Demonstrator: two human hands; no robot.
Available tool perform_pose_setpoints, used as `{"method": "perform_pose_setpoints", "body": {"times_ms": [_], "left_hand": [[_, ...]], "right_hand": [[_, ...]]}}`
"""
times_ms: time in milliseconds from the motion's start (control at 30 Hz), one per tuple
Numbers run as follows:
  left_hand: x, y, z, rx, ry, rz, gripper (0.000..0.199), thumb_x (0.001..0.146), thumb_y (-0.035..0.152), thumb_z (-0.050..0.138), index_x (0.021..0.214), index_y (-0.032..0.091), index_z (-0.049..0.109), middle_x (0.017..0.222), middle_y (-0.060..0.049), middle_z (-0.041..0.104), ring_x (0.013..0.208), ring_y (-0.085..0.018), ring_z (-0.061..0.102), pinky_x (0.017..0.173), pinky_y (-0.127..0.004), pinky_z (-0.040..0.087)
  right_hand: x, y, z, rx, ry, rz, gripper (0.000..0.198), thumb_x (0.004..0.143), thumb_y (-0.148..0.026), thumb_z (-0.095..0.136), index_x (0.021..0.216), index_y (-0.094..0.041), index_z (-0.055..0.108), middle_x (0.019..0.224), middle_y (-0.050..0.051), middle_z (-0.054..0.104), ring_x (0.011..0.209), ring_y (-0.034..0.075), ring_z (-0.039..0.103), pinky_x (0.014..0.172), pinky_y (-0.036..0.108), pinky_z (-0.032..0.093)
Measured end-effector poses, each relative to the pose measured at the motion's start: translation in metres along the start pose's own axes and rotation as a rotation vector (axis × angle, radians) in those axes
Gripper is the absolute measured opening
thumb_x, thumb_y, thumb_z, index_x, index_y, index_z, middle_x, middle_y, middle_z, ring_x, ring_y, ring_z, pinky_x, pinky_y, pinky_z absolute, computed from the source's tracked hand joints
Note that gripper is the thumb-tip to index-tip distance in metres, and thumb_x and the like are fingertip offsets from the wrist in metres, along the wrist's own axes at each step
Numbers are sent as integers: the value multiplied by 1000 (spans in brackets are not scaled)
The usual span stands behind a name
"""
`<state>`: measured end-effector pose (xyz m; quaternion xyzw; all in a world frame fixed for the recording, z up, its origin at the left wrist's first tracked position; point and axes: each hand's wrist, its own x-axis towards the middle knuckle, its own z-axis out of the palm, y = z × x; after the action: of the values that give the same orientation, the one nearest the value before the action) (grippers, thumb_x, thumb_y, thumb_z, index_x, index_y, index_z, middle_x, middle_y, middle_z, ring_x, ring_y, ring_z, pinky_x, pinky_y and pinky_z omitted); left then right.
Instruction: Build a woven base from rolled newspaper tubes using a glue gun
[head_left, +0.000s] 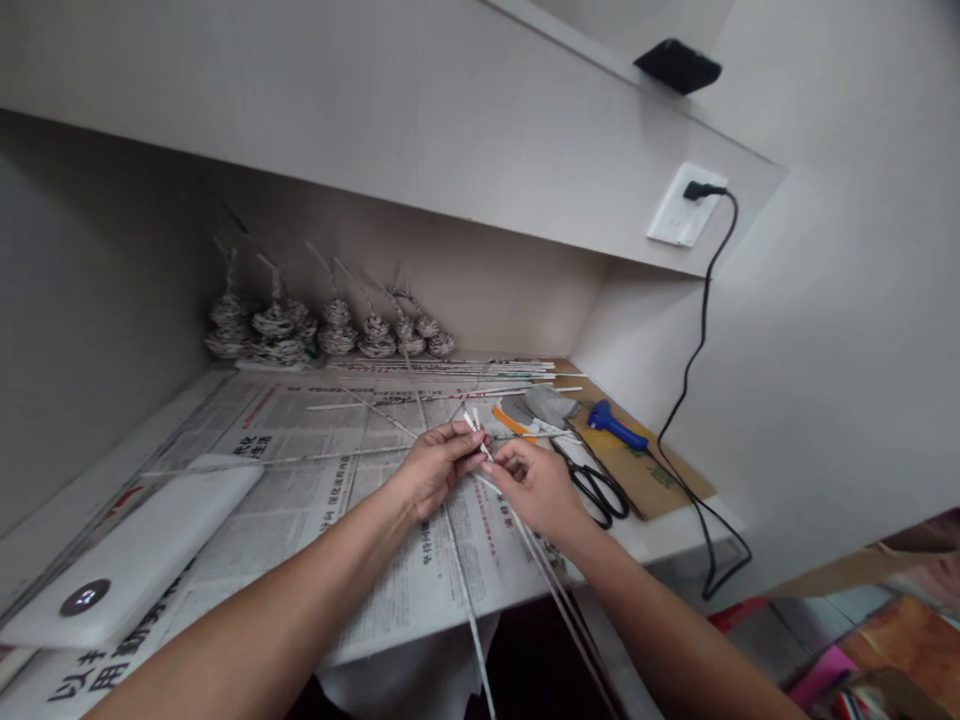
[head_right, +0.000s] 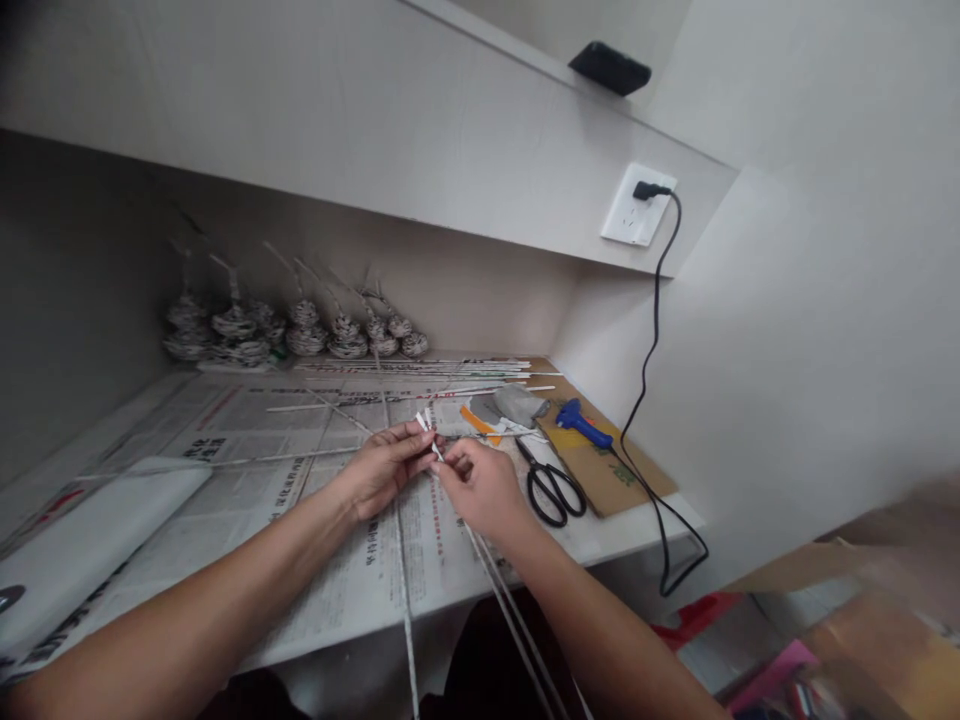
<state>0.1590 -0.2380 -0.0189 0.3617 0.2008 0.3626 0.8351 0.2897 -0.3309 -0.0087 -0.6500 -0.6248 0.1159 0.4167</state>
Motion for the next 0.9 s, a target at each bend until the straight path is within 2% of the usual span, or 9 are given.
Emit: {"method": "perform_pose_setpoints", "body": {"times_ms": [133, 267, 400, 500, 700, 900], "left_hand": [[0, -1, 2, -72, 62, -6, 13, 70, 1, 68, 77, 11, 62, 73, -5, 66, 66, -10, 65, 65, -18, 56], [2, -1, 0, -71, 93, -2, 9, 74, 3, 66, 78, 10, 61, 73, -6, 67, 66, -11, 65, 64, -19, 56], [1, -1, -1, -24, 115, 25, 17, 74, 6, 67, 89, 11, 61, 76, -8, 69, 69, -13, 67, 62, -20, 57], [-1, 0, 1, 24, 114, 48, 28, 72, 6, 69, 98, 12, 61, 77, -9, 70, 68, -14, 68, 60, -21, 57], [-3, 0, 5, 58, 103, 101, 30, 68, 8, 73, 96, 12, 63, 76, -8, 70, 63, -13, 67, 55, -20, 56], [-4, 0, 6, 62, 120, 102, 28, 67, 8, 74, 93, 12, 64, 76, -6, 71, 57, -11, 65, 54, -19, 56]], "right_hand": [[1, 3, 1, 109, 30, 31, 22, 83, -40, 58, 78, -19, 59, 65, -1, 61, 56, 11, 55, 53, 22, 42], [-2, -1, -2, 152, 84, 42, 21, 83, -40, 58, 80, -19, 59, 65, -1, 60, 55, 11, 55, 53, 22, 43], [-5, -6, -9, 183, 108, 32, 21, 84, -37, 57, 94, -19, 61, 65, -2, 60, 51, 10, 53, 49, 21, 41], [-7, -8, -14, 114, 120, -21, 25, 85, -33, 57, 105, -20, 63, 63, -3, 59, 50, 10, 52, 49, 21, 41], [-7, -12, -17, -69, 133, -113, 30, 87, -29, 54, 114, -22, 66, 83, 3, 70, 63, 13, 59, 63, 24, 48], [-7, -13, -15, -86, 130, -149, 32, 88, -27, 52, 118, -23, 64, 101, 5, 71, 77, 16, 65, 74, 27, 51]]}}
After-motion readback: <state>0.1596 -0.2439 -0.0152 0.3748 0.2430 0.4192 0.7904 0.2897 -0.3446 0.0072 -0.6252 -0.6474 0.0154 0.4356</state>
